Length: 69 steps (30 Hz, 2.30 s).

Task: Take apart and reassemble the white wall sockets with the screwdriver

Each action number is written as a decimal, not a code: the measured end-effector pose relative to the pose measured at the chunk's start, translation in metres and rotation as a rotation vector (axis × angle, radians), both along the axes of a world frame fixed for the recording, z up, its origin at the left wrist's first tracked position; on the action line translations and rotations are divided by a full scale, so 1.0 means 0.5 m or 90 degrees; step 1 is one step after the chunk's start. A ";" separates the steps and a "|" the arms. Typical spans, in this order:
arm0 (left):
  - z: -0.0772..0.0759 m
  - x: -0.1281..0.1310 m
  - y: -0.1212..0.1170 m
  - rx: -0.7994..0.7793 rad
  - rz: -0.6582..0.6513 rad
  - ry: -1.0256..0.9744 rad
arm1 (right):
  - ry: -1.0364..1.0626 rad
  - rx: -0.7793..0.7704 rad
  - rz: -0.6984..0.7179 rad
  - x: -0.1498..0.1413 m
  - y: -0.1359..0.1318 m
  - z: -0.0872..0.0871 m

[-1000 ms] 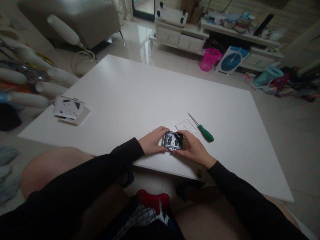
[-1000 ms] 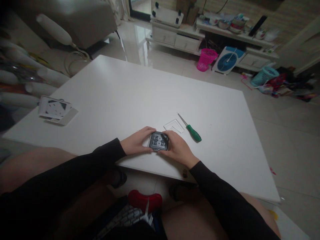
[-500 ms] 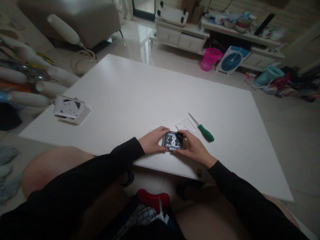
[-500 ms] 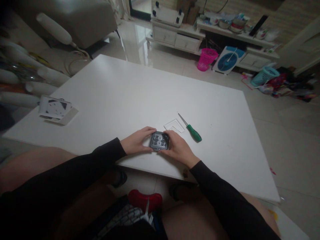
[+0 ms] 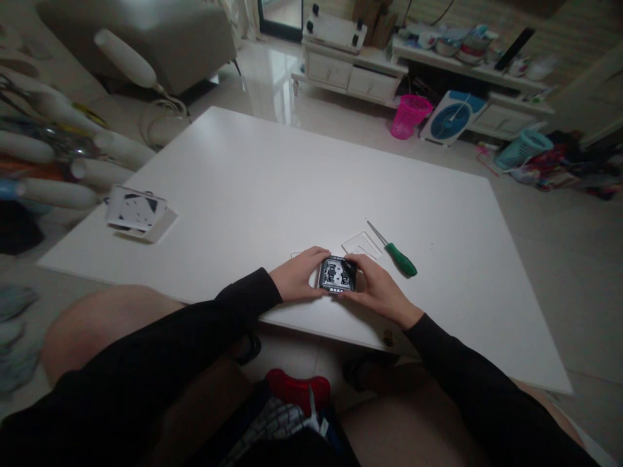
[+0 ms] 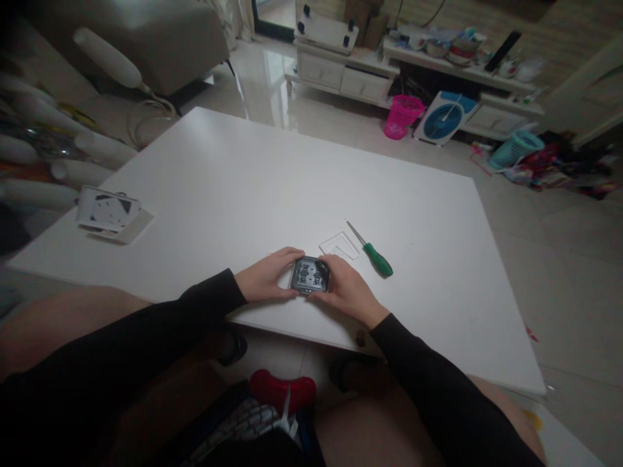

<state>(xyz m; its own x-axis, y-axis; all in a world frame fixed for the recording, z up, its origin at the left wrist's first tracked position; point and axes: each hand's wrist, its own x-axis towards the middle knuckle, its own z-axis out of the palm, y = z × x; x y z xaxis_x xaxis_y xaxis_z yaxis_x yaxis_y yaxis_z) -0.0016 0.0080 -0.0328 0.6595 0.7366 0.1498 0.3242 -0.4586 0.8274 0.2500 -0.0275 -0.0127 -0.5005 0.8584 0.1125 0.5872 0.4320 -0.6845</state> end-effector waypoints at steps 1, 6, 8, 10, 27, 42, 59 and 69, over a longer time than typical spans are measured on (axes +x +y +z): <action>0.004 -0.003 0.003 -0.002 0.003 -0.004 | 0.001 0.012 0.003 -0.001 0.000 0.000; 0.038 -0.040 0.049 -0.015 0.139 0.017 | -0.035 0.097 -0.090 0.019 0.020 0.013; 0.046 -0.056 0.069 -0.016 0.200 0.070 | -0.089 0.128 -0.148 0.048 0.039 0.021; 0.045 -0.064 0.078 -0.050 0.212 0.123 | -0.183 0.145 -0.178 0.090 0.061 0.026; 0.025 -0.044 0.035 0.063 0.061 0.458 | -0.497 -0.093 -0.284 0.186 0.102 0.019; 0.037 -0.021 -0.001 0.176 -0.021 0.553 | -0.118 0.012 -0.381 0.149 0.066 0.090; 0.069 -0.056 0.047 -0.186 0.044 0.048 | 0.418 -0.088 -0.374 0.121 0.024 0.124; 0.085 -0.019 0.043 -0.632 0.332 -0.501 | 0.441 -0.022 -0.364 0.110 0.007 0.122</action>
